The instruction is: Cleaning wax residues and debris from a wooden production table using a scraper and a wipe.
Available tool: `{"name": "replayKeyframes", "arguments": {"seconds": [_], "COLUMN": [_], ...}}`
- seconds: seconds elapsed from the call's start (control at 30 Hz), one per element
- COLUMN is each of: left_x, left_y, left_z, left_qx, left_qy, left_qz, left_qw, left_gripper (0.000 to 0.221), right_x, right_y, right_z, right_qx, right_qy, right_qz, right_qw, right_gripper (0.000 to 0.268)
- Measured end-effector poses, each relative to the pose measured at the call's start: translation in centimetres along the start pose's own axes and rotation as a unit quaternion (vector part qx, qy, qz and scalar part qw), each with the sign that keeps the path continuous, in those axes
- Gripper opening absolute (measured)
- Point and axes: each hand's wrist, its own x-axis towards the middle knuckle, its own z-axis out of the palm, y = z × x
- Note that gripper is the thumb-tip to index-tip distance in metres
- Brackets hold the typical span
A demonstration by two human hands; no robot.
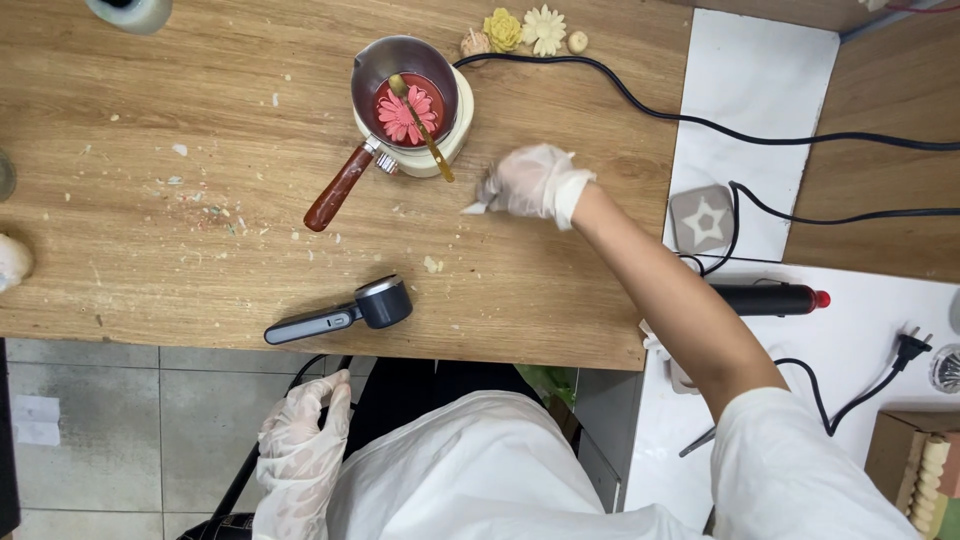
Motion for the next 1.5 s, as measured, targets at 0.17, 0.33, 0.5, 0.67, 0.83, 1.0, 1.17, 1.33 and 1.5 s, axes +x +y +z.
{"name": "replayKeyframes", "arguments": {"seconds": [0.17,0.33,0.5,0.67,0.83,1.0,1.17,1.33,1.5], "left_x": [0.5,0.9,1.6,1.5,0.6,0.0,0.1,0.2,-0.2], "left_y": [-1.8,-0.7,-1.5,-1.8,-1.0,0.1,-0.8,-1.3,-1.2], "left_z": [0.6,0.6,1.3,1.0,0.6,-0.1,0.2,0.3,-0.1], "left_qx": [-0.003,0.025,0.023,0.009,0.017,0.000,0.008,0.022,0.016], "left_qy": [0.033,0.007,0.059,0.055,0.074,0.027,0.082,0.097,0.108], "left_qz": [0.031,0.023,0.152,0.120,0.134,0.070,0.147,0.139,0.144], "left_qw": [0.999,0.999,0.986,0.991,0.988,0.997,0.986,0.985,0.983], "left_gripper": [0.027,0.027,0.026,0.025,0.024,0.024,0.020,0.019,0.021], "right_x": [0.0,-0.1,2.3,-0.8,0.5,0.2,1.5,1.0,-1.7], "right_y": [6.1,6.4,3.1,4.2,5.9,4.8,3.9,1.7,-2.5], "right_z": [3.1,4.5,12.1,5.5,6.4,5.2,6.5,7.6,9.2], "right_qx": [0.086,0.012,0.164,0.072,0.048,0.017,-0.008,-0.029,-0.011], "right_qy": [0.226,0.245,0.255,0.302,0.374,0.324,0.317,0.281,0.245], "right_qz": [0.035,0.120,-0.127,0.132,0.097,0.085,0.035,-0.010,-0.064], "right_qw": [0.970,0.962,0.944,0.941,0.921,0.942,0.948,0.959,0.967], "right_gripper": [0.029,0.035,0.029,0.023,0.022,0.014,0.013,0.011,0.013]}}
